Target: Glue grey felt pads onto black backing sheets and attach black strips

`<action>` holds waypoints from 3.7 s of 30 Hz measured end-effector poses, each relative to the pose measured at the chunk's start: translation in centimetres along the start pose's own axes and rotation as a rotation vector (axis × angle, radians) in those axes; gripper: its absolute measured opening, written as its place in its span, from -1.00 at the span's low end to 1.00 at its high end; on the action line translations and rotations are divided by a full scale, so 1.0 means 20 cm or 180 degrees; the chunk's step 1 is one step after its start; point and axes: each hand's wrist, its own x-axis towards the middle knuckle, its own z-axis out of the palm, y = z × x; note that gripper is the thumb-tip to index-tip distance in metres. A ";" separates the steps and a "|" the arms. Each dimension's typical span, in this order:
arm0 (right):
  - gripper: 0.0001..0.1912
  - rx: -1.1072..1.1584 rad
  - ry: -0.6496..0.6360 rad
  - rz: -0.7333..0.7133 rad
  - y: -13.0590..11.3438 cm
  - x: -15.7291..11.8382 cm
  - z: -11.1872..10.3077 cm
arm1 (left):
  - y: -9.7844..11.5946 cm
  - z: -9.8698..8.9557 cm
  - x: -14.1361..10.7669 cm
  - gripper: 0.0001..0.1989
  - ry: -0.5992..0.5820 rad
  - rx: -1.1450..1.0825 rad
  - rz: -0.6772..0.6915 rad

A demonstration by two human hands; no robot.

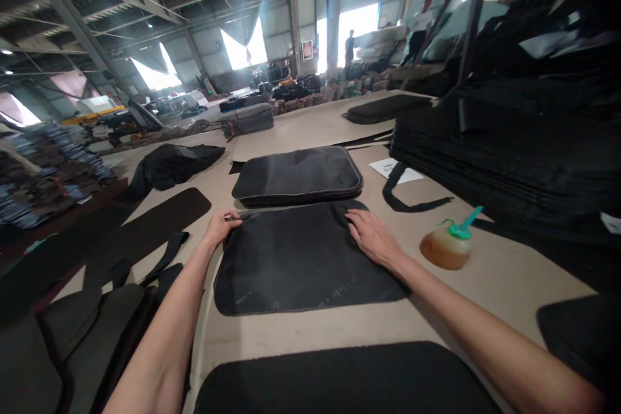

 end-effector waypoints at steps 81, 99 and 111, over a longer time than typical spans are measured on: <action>-0.63 0.0582 -0.0650 0.1851 0.14 0.38 -0.10 | -0.08 0.29 -0.08 -0.29 -0.0617 0.2618 0.0905; -0.66 0.0662 -0.1051 0.1821 0.20 0.42 -0.13 | -0.08 0.29 -0.09 -0.28 -0.0628 0.2583 0.0930; -0.67 0.0405 -0.1315 0.1992 0.18 0.40 -0.21 | -0.08 0.29 -0.08 -0.24 -0.0682 0.2556 0.0877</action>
